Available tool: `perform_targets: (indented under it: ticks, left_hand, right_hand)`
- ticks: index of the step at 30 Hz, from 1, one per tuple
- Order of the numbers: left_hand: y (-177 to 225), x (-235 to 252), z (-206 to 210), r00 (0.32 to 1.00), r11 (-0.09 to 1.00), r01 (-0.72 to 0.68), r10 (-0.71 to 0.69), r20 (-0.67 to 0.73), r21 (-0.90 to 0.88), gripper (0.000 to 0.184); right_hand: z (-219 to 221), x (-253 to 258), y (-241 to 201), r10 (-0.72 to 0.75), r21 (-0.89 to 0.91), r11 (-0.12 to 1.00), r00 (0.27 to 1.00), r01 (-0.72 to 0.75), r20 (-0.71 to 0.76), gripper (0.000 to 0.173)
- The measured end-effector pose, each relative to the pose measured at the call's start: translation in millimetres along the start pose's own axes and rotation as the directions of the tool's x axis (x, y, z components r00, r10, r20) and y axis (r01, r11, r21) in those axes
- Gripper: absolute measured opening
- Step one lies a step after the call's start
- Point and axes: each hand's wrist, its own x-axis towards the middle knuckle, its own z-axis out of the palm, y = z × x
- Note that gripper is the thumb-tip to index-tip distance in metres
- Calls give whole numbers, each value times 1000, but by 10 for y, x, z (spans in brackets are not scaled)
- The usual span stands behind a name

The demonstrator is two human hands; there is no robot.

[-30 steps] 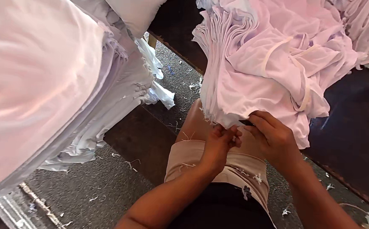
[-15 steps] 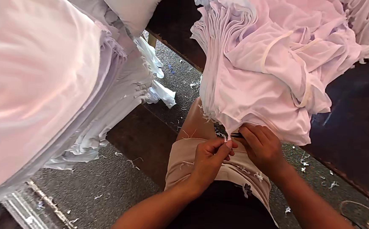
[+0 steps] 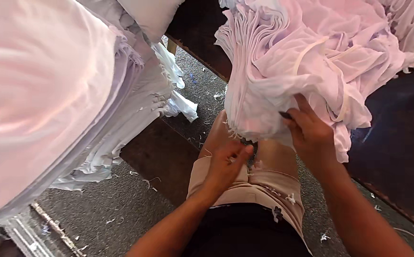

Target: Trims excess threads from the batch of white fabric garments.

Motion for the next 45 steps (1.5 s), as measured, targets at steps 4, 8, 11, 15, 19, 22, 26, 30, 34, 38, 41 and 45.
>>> perform_targets:
  ticks: [4,8,11,15,19,22,26,30,34,38,41,45]
  left_hand:
    - [-45,279,-67,961,979,201,-200,-192,-13,38]
    - [-87,367,39,956,995,-31,1,-292,-96,14]
    - [-4,375,153,955,952,-96,6,-295,-291,13]
    - [198,393,326,939,761,232,-337,-65,-606,50]
    - [198,300,359,923,697,324,-382,51,-640,22]
    - [195,151,282,922,682,366,-359,147,-633,12]
    - [220,29,192,913,679,394,-369,175,-620,13]
    - [258,-65,166,933,766,354,-326,151,-536,11]
    - [236,-122,169,963,832,261,-259,75,-490,11]
    - [261,-133,194,967,832,241,-250,49,-500,9]
    - [267,-125,223,968,836,235,-248,40,-495,9]
    - [224,-84,231,971,841,215,-236,21,-497,10]
  right_hand:
    - [11,154,140,88,35,995,989,-93,123,25]
    - [-52,101,80,63,142,987,996,-72,71,25]
    - [-125,6,73,52,195,980,999,-50,-4,28]
    - [-105,-136,14,39,211,977,999,-30,-38,30]
    - [-49,-305,-61,11,190,982,1000,-13,14,31]
    - [-9,-414,-87,-9,157,988,999,0,52,33]
    - [44,-497,-59,-28,141,990,996,16,88,33]
    - [76,-516,-58,-104,61,993,993,101,47,31]
    - [108,-506,-66,-195,-36,980,981,195,-10,25]
    - [163,-480,-125,-253,-54,966,967,252,-19,21]
    - [208,-452,-183,-291,-40,956,956,289,-32,20]
    - [267,-372,-158,-314,-23,949,948,313,-45,17]
